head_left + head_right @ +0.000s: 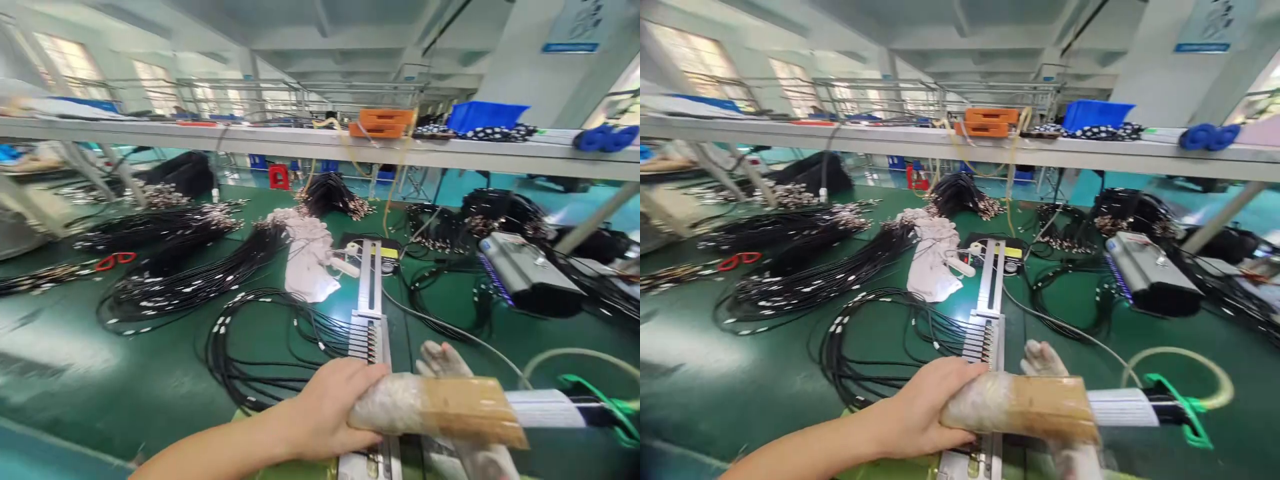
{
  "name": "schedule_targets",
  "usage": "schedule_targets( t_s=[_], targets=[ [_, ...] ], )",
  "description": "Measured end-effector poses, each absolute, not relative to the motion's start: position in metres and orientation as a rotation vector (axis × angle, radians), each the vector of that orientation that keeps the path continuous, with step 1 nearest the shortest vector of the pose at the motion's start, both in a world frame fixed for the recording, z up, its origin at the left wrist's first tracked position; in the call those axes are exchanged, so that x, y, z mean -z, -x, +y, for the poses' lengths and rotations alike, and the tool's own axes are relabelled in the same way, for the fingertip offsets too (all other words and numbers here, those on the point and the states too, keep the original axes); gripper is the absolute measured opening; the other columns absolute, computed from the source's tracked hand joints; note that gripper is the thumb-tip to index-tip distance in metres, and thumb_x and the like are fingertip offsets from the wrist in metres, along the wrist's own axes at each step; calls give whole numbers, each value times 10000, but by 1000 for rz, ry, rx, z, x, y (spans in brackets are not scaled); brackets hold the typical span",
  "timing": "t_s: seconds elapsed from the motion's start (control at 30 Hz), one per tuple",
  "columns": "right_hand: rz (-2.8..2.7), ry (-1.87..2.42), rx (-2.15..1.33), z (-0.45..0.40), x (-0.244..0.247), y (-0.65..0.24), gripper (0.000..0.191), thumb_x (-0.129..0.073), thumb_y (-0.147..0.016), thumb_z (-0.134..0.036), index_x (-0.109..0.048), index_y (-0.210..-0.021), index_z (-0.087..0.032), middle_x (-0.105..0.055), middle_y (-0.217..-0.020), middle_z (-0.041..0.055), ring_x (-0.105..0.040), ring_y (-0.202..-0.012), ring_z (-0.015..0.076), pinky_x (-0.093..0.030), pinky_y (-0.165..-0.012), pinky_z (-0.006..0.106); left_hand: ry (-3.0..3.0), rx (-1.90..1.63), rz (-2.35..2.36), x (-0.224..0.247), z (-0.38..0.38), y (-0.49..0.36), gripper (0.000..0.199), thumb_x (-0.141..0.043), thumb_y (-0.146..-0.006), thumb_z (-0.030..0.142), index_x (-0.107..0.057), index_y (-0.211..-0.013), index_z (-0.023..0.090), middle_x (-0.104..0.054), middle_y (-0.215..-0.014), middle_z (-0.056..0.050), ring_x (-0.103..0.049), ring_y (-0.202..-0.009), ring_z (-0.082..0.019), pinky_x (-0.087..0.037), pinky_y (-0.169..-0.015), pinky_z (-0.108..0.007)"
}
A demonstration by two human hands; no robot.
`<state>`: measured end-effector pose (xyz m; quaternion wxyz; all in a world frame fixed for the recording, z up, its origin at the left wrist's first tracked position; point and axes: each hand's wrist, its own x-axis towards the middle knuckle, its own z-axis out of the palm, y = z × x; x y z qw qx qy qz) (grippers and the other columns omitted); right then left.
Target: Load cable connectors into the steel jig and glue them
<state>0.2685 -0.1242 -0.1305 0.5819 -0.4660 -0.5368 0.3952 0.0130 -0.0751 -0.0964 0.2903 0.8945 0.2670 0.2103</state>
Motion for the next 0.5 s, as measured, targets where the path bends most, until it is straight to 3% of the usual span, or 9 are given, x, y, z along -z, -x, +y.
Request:
schedule_targets(
  t_s=[0.07,0.1,0.17,0.23,0.33,0.4,0.5],
  targets=[
    [-1087,994,-949,-124,127,-287,964,-550,-618,-907,-421,-1442,-424,-538,-1437,74,-476,-1333,411,-510,-972,599,-2310,-473,718,101,-75,-9,816,-751,-769,401,-358,-1469,256,-554,-1397,-120,-546,-1231,-302,-413,-1092,-446],
    [-1013,919,-1000,-125,126,-293,950,-500,-615,-936,-487,-1402,-403,-576,-1399,80,-508,-1306,410,-493,-993,610,-2261,-433,718,102,-76,-8,820,-767,-744,364,-379,-1459,262,-543,-1415,-108,-536,-1247,-299,-400,-1106,-435],
    [-892,782,-1148,-125,126,-298,764,-540,-674,-877,-659,-1212,-348,-678,-1241,86,-601,-1202,369,-491,-1013,565,-2130,-377,729,104,-76,-10,789,-771,-705,296,-442,-1421,276,-557,-1401,-75,-541,-1231,-288,-400,-1102,-408],
    [-841,731,-1255,-123,128,-296,563,-641,-725,-757,-730,-1051,-306,-724,-1106,77,-663,-1085,310,-511,-1000,490,-1935,-351,758,108,-76,-15,756,-775,-663,274,-508,-1370,273,-595,-1335,-49,-559,-1165,-268,-423,-1061,-375],
    [-810,699,-1297,-112,127,-296,517,-684,-721,-722,-749,-990,-284,-732,-1065,75,-680,-1029,292,-534,-965,475,-1431,-207,688,114,-72,-23,726,-820,-576,372,-611,-1249,195,-646,-1141,-48,-581,-989,-224,-481,-906,-323],
    [-752,692,-1239,-99,124,-311,557,-670,-698,-764,-757,-927,-264,-733,-1038,85,-685,-1003,296,-564,-909,473,-1091,-82,571,116,-67,-26,735,-841,-524,442,-651,-1170,147,-643,-1009,-45,-569,-850,-174,-484,-783,-278],
    [-546,738,-985,-80,121,-356,635,-644,-655,-828,-744,-845,-231,-719,-888,73,-687,-799,224,-605,-692,356,-979,-78,526,109,-52,-30,738,-840,-544,471,-642,-1168,132,-627,-962,-39,-546,-792,-140,-451,-720,-238]
  ],
)
